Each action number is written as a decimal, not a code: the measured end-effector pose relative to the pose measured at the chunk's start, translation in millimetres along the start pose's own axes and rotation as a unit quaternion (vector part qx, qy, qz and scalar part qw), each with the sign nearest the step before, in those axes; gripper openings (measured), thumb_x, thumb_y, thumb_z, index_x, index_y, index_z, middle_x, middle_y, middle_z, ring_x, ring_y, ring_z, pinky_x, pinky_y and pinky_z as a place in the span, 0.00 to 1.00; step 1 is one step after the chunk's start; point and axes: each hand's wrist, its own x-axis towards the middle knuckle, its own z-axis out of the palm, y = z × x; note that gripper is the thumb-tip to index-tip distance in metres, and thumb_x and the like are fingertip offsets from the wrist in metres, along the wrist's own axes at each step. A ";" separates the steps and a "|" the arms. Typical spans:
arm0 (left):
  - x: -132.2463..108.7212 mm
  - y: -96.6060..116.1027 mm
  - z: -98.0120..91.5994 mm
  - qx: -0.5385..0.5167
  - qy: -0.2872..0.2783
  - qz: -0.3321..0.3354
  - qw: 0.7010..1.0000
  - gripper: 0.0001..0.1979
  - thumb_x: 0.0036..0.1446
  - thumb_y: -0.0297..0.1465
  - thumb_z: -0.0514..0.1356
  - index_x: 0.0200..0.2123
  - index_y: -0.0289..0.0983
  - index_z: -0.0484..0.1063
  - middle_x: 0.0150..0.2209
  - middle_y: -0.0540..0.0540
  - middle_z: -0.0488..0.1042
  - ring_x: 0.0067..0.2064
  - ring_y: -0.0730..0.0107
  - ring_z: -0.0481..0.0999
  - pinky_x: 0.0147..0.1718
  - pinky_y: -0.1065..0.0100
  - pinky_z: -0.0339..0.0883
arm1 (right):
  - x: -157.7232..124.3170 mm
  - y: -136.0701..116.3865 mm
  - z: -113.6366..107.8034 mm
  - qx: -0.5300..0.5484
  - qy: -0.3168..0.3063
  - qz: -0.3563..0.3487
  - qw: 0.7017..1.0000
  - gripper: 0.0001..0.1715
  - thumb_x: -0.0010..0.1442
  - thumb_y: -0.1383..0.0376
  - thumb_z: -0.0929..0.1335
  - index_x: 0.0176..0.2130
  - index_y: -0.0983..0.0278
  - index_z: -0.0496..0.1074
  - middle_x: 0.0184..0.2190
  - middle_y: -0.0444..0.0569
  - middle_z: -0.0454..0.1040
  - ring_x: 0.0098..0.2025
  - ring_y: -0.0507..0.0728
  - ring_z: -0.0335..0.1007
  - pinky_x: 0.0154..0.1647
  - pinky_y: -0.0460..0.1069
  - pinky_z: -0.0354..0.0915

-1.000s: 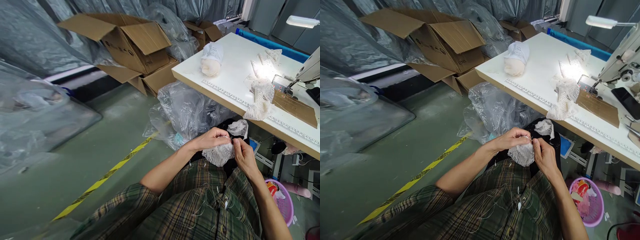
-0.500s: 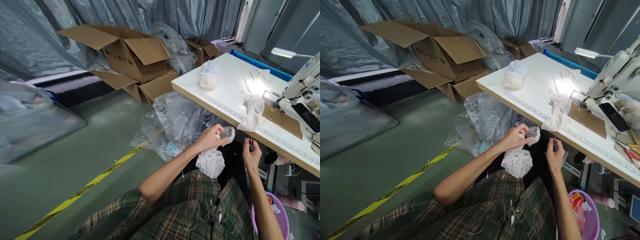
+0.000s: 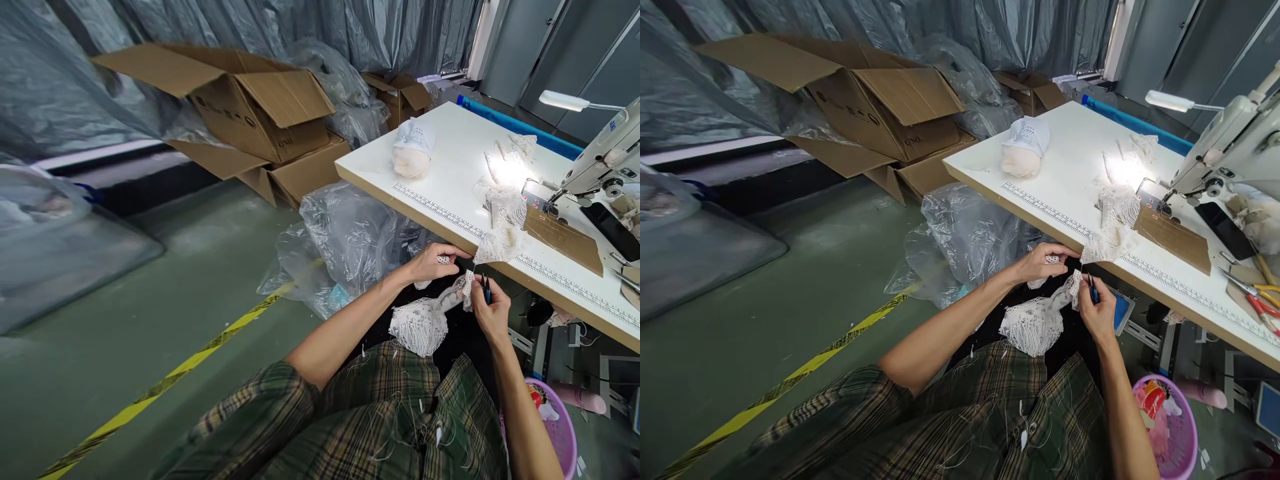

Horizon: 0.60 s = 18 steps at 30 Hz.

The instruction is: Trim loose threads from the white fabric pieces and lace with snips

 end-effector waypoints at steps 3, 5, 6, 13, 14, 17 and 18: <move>-14.5 2.1 -0.5 -0.076 -0.049 0.025 0.996 0.18 0.50 0.38 0.61 0.42 0.35 0.80 0.31 0.49 0.69 0.32 0.71 0.67 0.35 0.68 0.61 | -26.2 -22.9 -5.2 -0.006 -0.031 -0.047 0.998 0.15 0.62 0.58 0.64 0.34 0.64 0.76 0.24 0.44 0.72 0.26 0.52 0.65 0.28 0.47 0.63; -29.4 6.7 1.3 -0.121 -0.107 0.054 0.985 0.21 0.50 0.44 0.62 0.40 0.35 0.80 0.34 0.46 0.72 0.36 0.68 0.70 0.38 0.67 0.64 | -43.7 -39.3 -10.2 0.002 -0.064 -0.090 0.994 0.13 0.62 0.62 0.64 0.33 0.63 0.76 0.23 0.44 0.71 0.24 0.51 0.63 0.26 0.46 0.61; -38.0 10.1 2.4 -0.139 -0.143 0.060 0.978 0.22 0.49 0.47 0.63 0.39 0.35 0.80 0.35 0.45 0.73 0.37 0.66 0.71 0.39 0.66 0.65 | -51.4 -46.5 -12.6 0.008 -0.080 -0.104 0.991 0.12 0.62 0.63 0.65 0.33 0.63 0.76 0.22 0.44 0.71 0.23 0.51 0.63 0.25 0.46 0.61; -83.4 26.1 10.8 -0.106 -0.219 -0.036 0.969 0.19 0.48 0.45 0.69 0.32 0.33 0.78 0.30 0.47 0.77 0.33 0.69 0.73 0.37 0.69 0.67 | -73.1 -54.6 -13.1 0.057 -0.059 -0.109 0.991 0.11 0.60 0.65 0.66 0.34 0.60 0.80 0.34 0.51 0.75 0.36 0.56 0.71 0.36 0.51 0.67; -85.2 24.2 11.8 -0.100 -0.203 -0.038 0.973 0.18 0.49 0.44 0.67 0.30 0.33 0.78 0.30 0.46 0.77 0.33 0.69 0.73 0.37 0.69 0.67 | -73.9 -50.9 -11.3 0.055 -0.027 -0.083 0.995 0.11 0.60 0.63 0.66 0.36 0.60 0.80 0.36 0.52 0.74 0.38 0.57 0.71 0.37 0.51 0.67; -86.4 15.7 13.7 -0.096 -0.168 -0.041 0.980 0.18 0.51 0.44 0.66 0.28 0.33 0.75 0.29 0.46 0.76 0.33 0.69 0.72 0.37 0.69 0.66 | -77.6 -38.0 -6.6 0.084 -0.016 0.046 0.995 0.18 0.64 0.55 0.64 0.40 0.62 0.79 0.28 0.47 0.70 0.28 0.53 0.66 0.28 0.48 0.64; -86.3 13.2 14.2 -0.094 -0.159 -0.040 0.982 0.18 0.51 0.44 0.66 0.28 0.33 0.75 0.29 0.46 0.75 0.32 0.70 0.71 0.37 0.69 0.66 | -79.3 -33.8 -5.4 0.106 -0.039 0.090 0.990 0.22 0.64 0.51 0.63 0.38 0.63 0.79 0.23 0.45 0.67 0.24 0.52 0.62 0.24 0.47 0.62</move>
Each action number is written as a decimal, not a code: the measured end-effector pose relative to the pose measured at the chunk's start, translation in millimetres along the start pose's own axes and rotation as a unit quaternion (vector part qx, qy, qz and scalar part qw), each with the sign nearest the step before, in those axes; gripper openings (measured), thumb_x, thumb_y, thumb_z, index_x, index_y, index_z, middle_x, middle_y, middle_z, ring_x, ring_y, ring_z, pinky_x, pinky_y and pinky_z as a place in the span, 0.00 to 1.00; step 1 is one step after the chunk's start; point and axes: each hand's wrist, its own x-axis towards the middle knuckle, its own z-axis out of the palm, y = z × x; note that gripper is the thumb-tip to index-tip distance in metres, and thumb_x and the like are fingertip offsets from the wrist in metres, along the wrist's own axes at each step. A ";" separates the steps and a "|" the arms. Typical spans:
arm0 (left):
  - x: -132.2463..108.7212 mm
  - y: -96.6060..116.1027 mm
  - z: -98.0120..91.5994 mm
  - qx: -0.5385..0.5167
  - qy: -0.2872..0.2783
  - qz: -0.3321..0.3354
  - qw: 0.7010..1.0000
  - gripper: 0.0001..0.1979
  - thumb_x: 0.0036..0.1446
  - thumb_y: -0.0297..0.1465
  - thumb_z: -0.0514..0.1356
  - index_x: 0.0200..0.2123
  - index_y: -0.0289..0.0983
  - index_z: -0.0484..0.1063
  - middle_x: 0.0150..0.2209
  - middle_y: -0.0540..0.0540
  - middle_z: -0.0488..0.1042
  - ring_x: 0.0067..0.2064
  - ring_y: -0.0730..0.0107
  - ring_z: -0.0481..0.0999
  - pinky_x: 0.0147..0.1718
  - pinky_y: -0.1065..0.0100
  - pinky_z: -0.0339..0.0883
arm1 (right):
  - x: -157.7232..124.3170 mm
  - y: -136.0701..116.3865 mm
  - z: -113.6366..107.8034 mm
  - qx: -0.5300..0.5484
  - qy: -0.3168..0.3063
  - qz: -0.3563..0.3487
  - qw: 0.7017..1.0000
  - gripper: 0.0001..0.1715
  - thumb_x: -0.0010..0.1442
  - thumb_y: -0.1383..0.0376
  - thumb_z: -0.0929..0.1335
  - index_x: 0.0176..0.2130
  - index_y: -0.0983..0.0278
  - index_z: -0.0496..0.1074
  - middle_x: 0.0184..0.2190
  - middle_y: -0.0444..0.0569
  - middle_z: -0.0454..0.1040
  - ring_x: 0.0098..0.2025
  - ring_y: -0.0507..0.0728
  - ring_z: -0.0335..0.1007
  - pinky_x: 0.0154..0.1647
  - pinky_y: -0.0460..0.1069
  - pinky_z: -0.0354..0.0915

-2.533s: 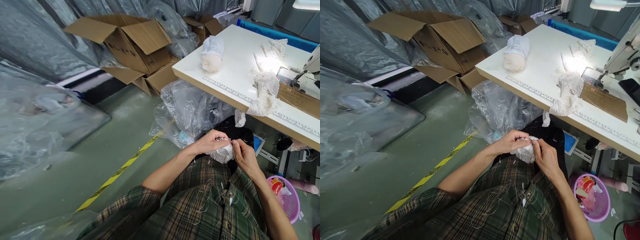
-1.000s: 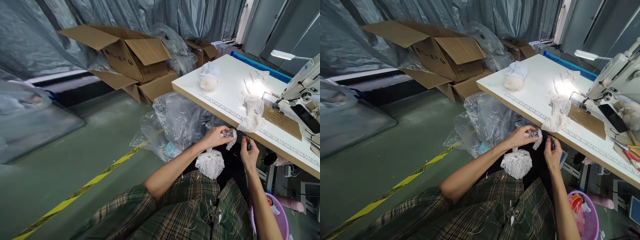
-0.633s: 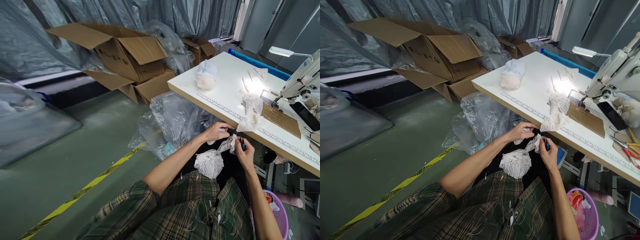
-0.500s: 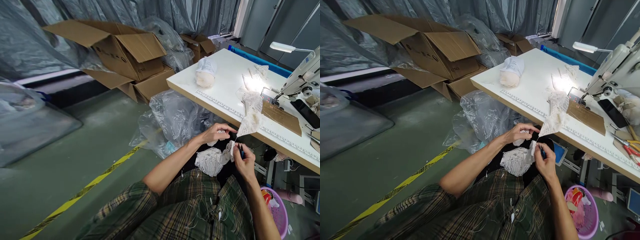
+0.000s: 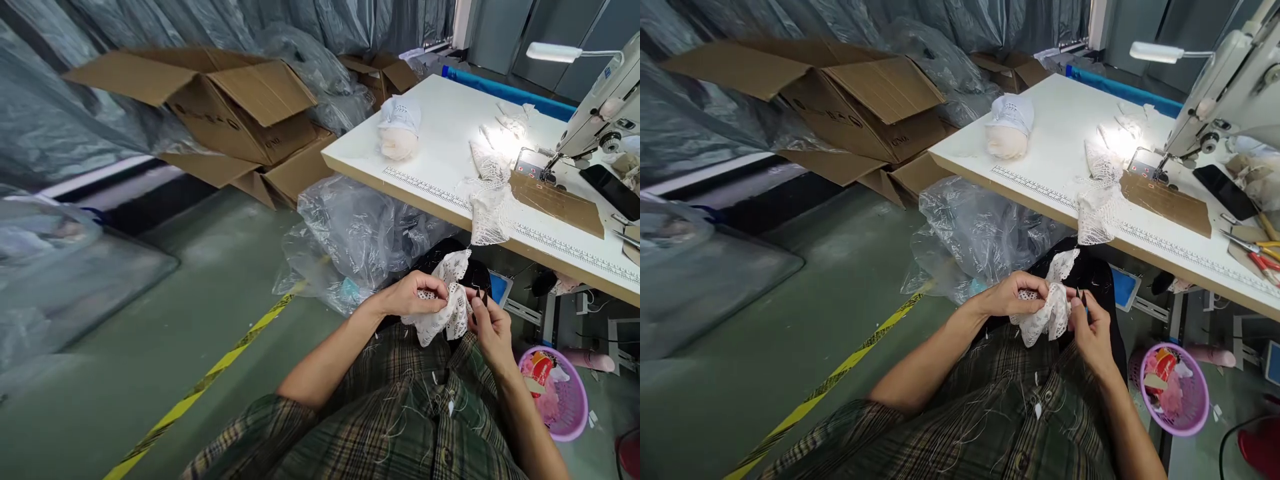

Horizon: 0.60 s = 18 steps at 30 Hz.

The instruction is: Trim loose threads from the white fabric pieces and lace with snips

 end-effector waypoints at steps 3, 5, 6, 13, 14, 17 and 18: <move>0.8 -4.2 0.6 0.021 0.021 0.023 0.999 0.13 0.51 0.40 0.65 0.27 0.34 0.74 0.30 0.47 0.74 0.33 0.71 0.71 0.38 0.68 0.65 | -1.3 10.7 0.7 0.060 -0.048 0.096 0.992 0.32 0.61 0.41 0.63 0.28 0.64 0.75 0.16 0.41 0.61 0.18 0.49 0.54 0.17 0.45 0.56; 1.4 -5.5 1.4 0.035 0.033 0.042 0.998 0.11 0.49 0.37 0.65 0.26 0.34 0.72 0.33 0.46 0.73 0.36 0.69 0.71 0.40 0.67 0.65 | -0.1 13.9 1.6 0.076 -0.045 0.129 0.988 0.31 0.55 0.40 0.67 0.27 0.65 0.74 0.16 0.40 0.62 0.17 0.48 0.52 0.16 0.45 0.54; 2.0 -6.4 1.8 0.033 0.036 0.045 0.998 0.10 0.48 0.35 0.66 0.25 0.35 0.71 0.34 0.46 0.73 0.37 0.68 0.71 0.42 0.66 0.65 | 1.0 14.4 2.0 0.077 -0.037 0.138 0.987 0.30 0.53 0.40 0.69 0.28 0.65 0.75 0.16 0.39 0.62 0.17 0.48 0.52 0.15 0.45 0.53; 11.5 -22.0 7.0 -0.150 0.062 -0.041 0.986 0.20 0.51 0.43 0.63 0.42 0.34 0.72 0.36 0.46 0.75 0.36 0.68 0.72 0.38 0.67 0.64 | 1.2 12.3 5.0 -0.076 0.056 -0.056 0.994 0.14 0.59 0.60 0.69 0.42 0.63 0.78 0.34 0.49 0.78 0.34 0.55 0.71 0.37 0.51 0.69; 13.0 -23.1 8.2 -0.137 0.063 -0.042 0.988 0.22 0.51 0.44 0.63 0.43 0.34 0.73 0.36 0.45 0.75 0.37 0.68 0.72 0.38 0.67 0.64 | 0.1 13.4 5.2 -0.101 0.073 -0.096 0.988 0.14 0.59 0.63 0.68 0.44 0.62 0.78 0.35 0.50 0.78 0.35 0.55 0.72 0.38 0.51 0.69; 17.2 -23.5 11.3 -0.032 0.074 -0.017 0.997 0.19 0.51 0.41 0.67 0.42 0.34 0.76 0.38 0.46 0.76 0.40 0.67 0.73 0.44 0.65 0.65 | -2.7 17.5 5.1 -0.141 0.106 -0.174 0.969 0.14 0.60 0.68 0.66 0.44 0.60 0.79 0.32 0.48 0.75 0.34 0.54 0.71 0.35 0.50 0.69; 18.5 -23.3 11.9 -0.003 0.078 -0.002 0.997 0.17 0.51 0.40 0.67 0.40 0.34 0.77 0.38 0.46 0.77 0.40 0.67 0.74 0.45 0.65 0.65 | -3.2 18.5 4.8 -0.145 0.110 -0.189 0.965 0.14 0.60 0.69 0.66 0.43 0.60 0.79 0.32 0.48 0.74 0.33 0.54 0.70 0.34 0.49 0.68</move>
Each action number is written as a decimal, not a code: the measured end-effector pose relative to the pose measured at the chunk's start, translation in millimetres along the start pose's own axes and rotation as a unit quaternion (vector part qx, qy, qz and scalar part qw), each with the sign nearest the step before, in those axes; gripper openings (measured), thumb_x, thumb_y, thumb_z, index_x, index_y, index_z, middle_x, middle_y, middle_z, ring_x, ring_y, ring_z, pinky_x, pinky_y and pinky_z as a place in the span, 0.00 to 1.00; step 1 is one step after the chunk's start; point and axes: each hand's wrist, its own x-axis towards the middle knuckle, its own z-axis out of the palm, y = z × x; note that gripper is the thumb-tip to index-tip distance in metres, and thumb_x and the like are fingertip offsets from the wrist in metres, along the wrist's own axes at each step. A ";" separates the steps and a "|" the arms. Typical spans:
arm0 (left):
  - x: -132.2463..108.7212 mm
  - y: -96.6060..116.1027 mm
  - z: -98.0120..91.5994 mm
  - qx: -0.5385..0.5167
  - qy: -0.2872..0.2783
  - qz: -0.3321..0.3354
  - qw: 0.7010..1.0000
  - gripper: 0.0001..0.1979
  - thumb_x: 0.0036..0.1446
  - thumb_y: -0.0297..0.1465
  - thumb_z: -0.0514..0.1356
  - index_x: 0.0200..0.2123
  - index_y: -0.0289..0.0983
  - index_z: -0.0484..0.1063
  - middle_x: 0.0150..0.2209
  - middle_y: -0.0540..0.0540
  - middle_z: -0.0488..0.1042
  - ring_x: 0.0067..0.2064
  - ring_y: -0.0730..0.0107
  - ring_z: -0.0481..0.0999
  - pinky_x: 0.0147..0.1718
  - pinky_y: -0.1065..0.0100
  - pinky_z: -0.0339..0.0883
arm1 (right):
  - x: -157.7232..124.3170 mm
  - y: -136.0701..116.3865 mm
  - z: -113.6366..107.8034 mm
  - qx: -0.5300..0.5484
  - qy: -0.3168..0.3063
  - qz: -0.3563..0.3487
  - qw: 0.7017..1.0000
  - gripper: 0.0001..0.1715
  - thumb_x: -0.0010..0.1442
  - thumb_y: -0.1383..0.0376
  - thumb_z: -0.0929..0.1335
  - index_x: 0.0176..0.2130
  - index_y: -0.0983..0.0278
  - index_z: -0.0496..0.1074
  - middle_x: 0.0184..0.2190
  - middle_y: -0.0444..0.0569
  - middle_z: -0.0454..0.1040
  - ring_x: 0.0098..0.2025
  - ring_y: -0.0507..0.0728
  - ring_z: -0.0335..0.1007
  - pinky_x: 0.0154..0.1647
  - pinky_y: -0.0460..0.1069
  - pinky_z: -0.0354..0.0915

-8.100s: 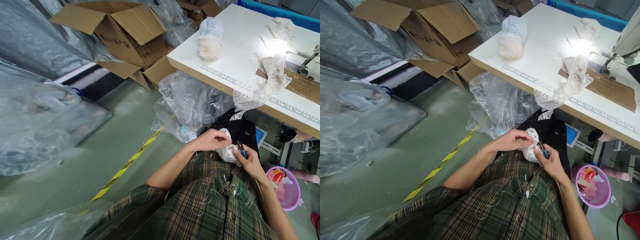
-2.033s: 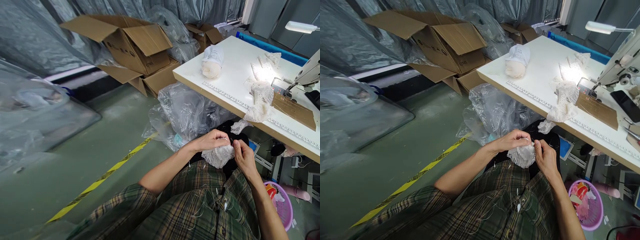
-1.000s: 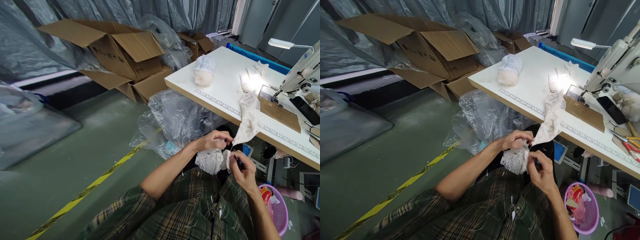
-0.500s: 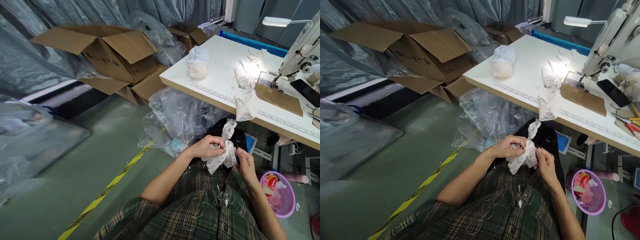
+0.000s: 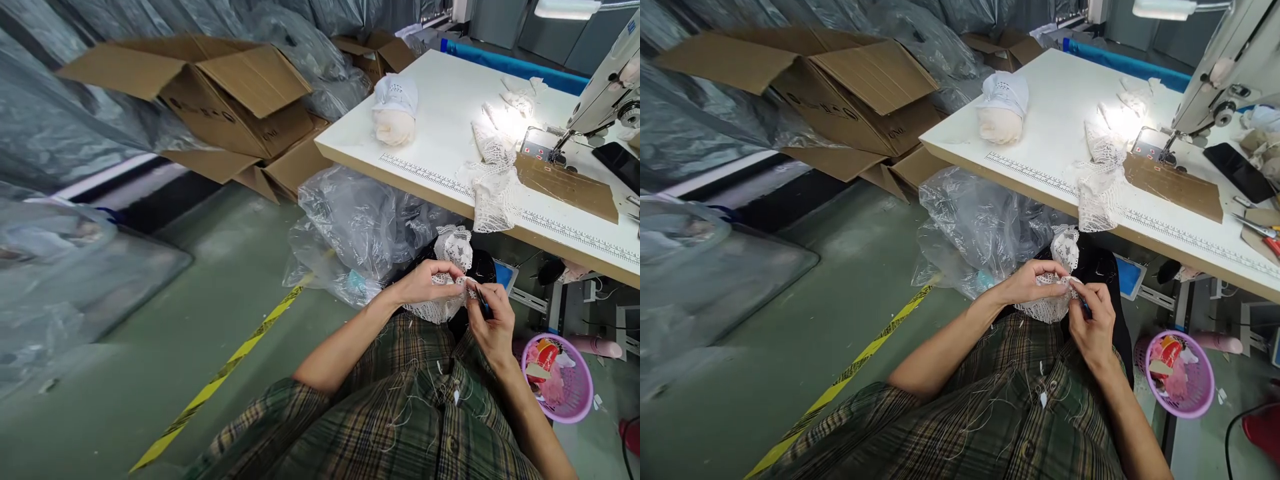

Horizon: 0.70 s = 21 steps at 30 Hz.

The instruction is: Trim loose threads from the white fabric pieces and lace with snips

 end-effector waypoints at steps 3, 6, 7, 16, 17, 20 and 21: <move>3.3 -1.2 1.2 0.029 0.009 0.055 0.998 0.12 0.53 0.38 0.67 0.36 0.34 0.79 0.36 0.45 0.76 0.40 0.68 0.75 0.44 0.66 0.66 | -1.2 0.0 -1.2 0.016 -0.009 -0.022 1.000 0.15 0.59 0.72 0.66 0.42 0.59 0.79 0.32 0.46 0.73 0.34 0.53 0.71 0.33 0.48 0.68; 4.7 -2.5 0.8 0.035 0.016 0.078 0.996 0.11 0.54 0.37 0.66 0.36 0.36 0.82 0.36 0.44 0.76 0.39 0.68 0.75 0.41 0.68 0.67 | -1.6 -3.3 -2.8 0.050 -0.029 -0.023 0.998 0.15 0.60 0.73 0.66 0.42 0.59 0.79 0.33 0.46 0.74 0.34 0.52 0.72 0.33 0.47 0.68; 4.6 -2.1 0.4 0.034 0.019 0.078 0.996 0.11 0.55 0.37 0.65 0.36 0.36 0.82 0.37 0.44 0.76 0.39 0.68 0.75 0.40 0.68 0.67 | -1.8 -4.6 -3.3 0.056 -0.033 -0.021 0.998 0.15 0.60 0.73 0.66 0.41 0.59 0.79 0.32 0.45 0.74 0.33 0.52 0.71 0.32 0.47 0.67; 0.4 4.0 -3.9 -0.099 -0.057 -0.058 0.992 0.14 0.52 0.37 0.63 0.36 0.32 0.76 0.27 0.48 0.75 0.27 0.74 0.70 0.27 0.73 0.61 | -1.4 -6.3 -3.5 0.046 -0.059 0.000 0.997 0.12 0.58 0.72 0.67 0.38 0.60 0.79 0.31 0.45 0.73 0.31 0.52 0.69 0.29 0.47 0.65; -0.2 4.1 -4.4 -0.096 -0.065 -0.061 0.991 0.15 0.52 0.38 0.63 0.37 0.32 0.77 0.28 0.48 0.76 0.28 0.74 0.71 0.28 0.73 0.62 | -1.4 -6.2 -3.4 0.047 -0.063 -0.003 0.997 0.12 0.57 0.72 0.67 0.38 0.60 0.78 0.31 0.45 0.73 0.31 0.52 0.69 0.29 0.46 0.65; -2.6 5.1 -6.5 -0.043 -0.058 -0.040 0.997 0.15 0.52 0.39 0.64 0.35 0.32 0.78 0.31 0.46 0.79 0.33 0.71 0.74 0.34 0.71 0.66 | -1.1 -6.3 -4.4 0.054 -0.077 -0.004 0.996 0.10 0.57 0.71 0.68 0.36 0.60 0.78 0.31 0.45 0.73 0.31 0.52 0.69 0.30 0.46 0.65; -3.7 5.3 -7.5 -0.022 -0.046 -0.033 0.998 0.15 0.52 0.39 0.65 0.34 0.32 0.79 0.31 0.46 0.79 0.34 0.70 0.75 0.35 0.71 0.66 | -0.6 -6.3 -5.3 0.057 -0.086 0.003 0.995 0.08 0.57 0.70 0.68 0.36 0.60 0.78 0.31 0.45 0.73 0.31 0.52 0.69 0.30 0.47 0.65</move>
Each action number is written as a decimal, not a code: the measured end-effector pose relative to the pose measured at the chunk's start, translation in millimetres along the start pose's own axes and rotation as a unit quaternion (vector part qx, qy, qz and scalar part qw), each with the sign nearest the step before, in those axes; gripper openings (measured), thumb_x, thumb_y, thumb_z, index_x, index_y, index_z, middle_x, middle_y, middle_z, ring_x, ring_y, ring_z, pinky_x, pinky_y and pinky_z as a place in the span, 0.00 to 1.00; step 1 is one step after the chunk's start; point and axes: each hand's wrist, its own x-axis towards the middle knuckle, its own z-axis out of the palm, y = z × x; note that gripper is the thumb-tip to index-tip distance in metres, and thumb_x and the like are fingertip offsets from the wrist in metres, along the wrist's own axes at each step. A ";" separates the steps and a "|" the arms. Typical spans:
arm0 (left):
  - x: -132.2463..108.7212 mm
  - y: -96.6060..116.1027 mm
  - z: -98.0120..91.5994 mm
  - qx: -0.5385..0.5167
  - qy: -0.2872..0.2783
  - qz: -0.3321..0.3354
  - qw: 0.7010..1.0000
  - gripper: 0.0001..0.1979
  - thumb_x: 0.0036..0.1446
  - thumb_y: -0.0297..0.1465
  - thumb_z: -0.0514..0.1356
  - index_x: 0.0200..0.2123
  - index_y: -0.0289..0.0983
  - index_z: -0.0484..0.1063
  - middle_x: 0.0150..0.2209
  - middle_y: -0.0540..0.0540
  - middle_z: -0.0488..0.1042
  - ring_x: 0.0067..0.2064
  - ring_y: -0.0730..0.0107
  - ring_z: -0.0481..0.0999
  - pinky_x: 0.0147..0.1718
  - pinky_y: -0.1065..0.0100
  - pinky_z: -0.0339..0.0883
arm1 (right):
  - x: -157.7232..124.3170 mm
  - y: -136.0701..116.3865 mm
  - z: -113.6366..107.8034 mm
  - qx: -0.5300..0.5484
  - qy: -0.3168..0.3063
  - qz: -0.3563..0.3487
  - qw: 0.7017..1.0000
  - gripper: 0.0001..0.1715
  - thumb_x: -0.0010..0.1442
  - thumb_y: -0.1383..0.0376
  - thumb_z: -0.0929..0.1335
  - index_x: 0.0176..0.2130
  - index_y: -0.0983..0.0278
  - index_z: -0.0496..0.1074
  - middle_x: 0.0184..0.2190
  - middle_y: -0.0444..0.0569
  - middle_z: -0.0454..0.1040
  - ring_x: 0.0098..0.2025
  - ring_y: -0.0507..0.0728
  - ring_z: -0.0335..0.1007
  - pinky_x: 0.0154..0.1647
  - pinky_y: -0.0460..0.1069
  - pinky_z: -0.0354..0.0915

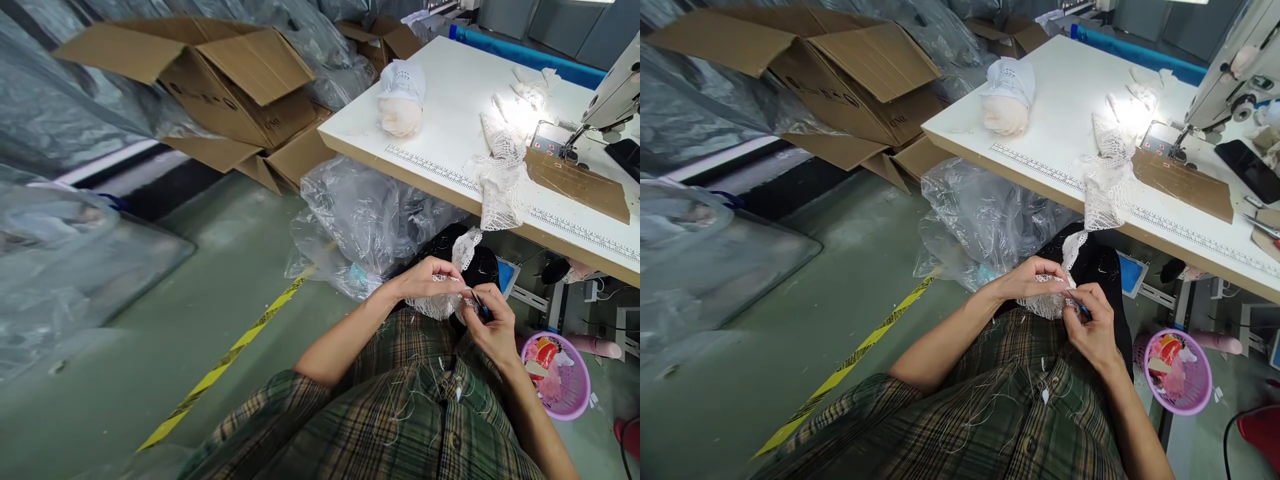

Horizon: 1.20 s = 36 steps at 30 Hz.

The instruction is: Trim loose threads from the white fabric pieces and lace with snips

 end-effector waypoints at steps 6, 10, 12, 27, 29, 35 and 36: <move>-7.9 -1.8 -7.3 0.028 0.049 0.012 0.998 0.15 0.54 0.39 0.65 0.36 0.33 0.81 0.35 0.44 0.82 0.36 0.68 0.78 0.38 0.69 0.69 | 13.2 4.5 -8.8 0.057 -0.040 0.178 0.982 0.27 0.66 0.48 0.61 0.46 0.64 0.76 0.32 0.48 0.73 0.25 0.52 0.63 0.25 0.47 0.61; -12.5 1.0 -11.0 0.041 0.055 0.001 0.998 0.14 0.54 0.39 0.66 0.37 0.34 0.82 0.37 0.43 0.83 0.39 0.66 0.79 0.40 0.68 0.70 | 27.4 7.0 -7.2 0.010 -0.116 0.230 0.966 0.41 0.65 0.38 0.52 0.32 0.66 0.75 0.22 0.46 0.67 0.22 0.52 0.58 0.22 0.48 0.54; -14.4 3.9 -11.8 0.052 0.056 0.005 0.997 0.13 0.55 0.38 0.65 0.36 0.33 0.82 0.36 0.43 0.82 0.38 0.66 0.79 0.39 0.68 0.69 | 32.3 6.0 -3.6 -0.027 -0.154 0.204 0.966 0.40 0.64 0.37 0.53 0.25 0.64 0.69 0.19 0.44 0.64 0.22 0.52 0.55 0.22 0.48 0.51; -14.8 11.5 -12.3 0.016 0.054 -0.025 0.998 0.17 0.52 0.43 0.65 0.31 0.32 0.78 0.30 0.47 0.77 0.33 0.71 0.73 0.35 0.71 0.65 | 37.6 8.8 9.0 -0.087 -0.178 0.156 0.968 0.30 0.67 0.44 0.53 0.26 0.60 0.64 0.19 0.42 0.63 0.22 0.52 0.56 0.24 0.47 0.51; -14.2 12.6 -12.4 0.016 0.048 -0.037 0.998 0.17 0.51 0.43 0.65 0.29 0.32 0.77 0.27 0.49 0.75 0.30 0.73 0.71 0.32 0.72 0.63 | 37.8 5.8 8.0 -0.104 -0.183 0.131 0.969 0.29 0.67 0.45 0.54 0.24 0.60 0.61 0.19 0.42 0.61 0.21 0.52 0.54 0.24 0.47 0.49; -13.5 11.8 -11.3 0.017 0.029 -0.050 0.998 0.15 0.51 0.41 0.65 0.27 0.32 0.76 0.25 0.51 0.72 0.28 0.76 0.67 0.29 0.73 0.59 | 38.5 9.1 8.3 -0.113 -0.182 0.136 0.967 0.28 0.65 0.45 0.56 0.23 0.59 0.59 0.16 0.40 0.56 0.20 0.51 0.50 0.23 0.48 0.46; -13.1 10.6 -10.9 0.015 0.026 -0.048 0.998 0.15 0.51 0.40 0.65 0.28 0.32 0.77 0.26 0.50 0.73 0.29 0.75 0.68 0.30 0.73 0.60 | 37.4 10.7 8.4 -0.101 -0.176 0.144 0.968 0.28 0.66 0.45 0.56 0.23 0.59 0.60 0.17 0.40 0.57 0.20 0.51 0.50 0.23 0.48 0.47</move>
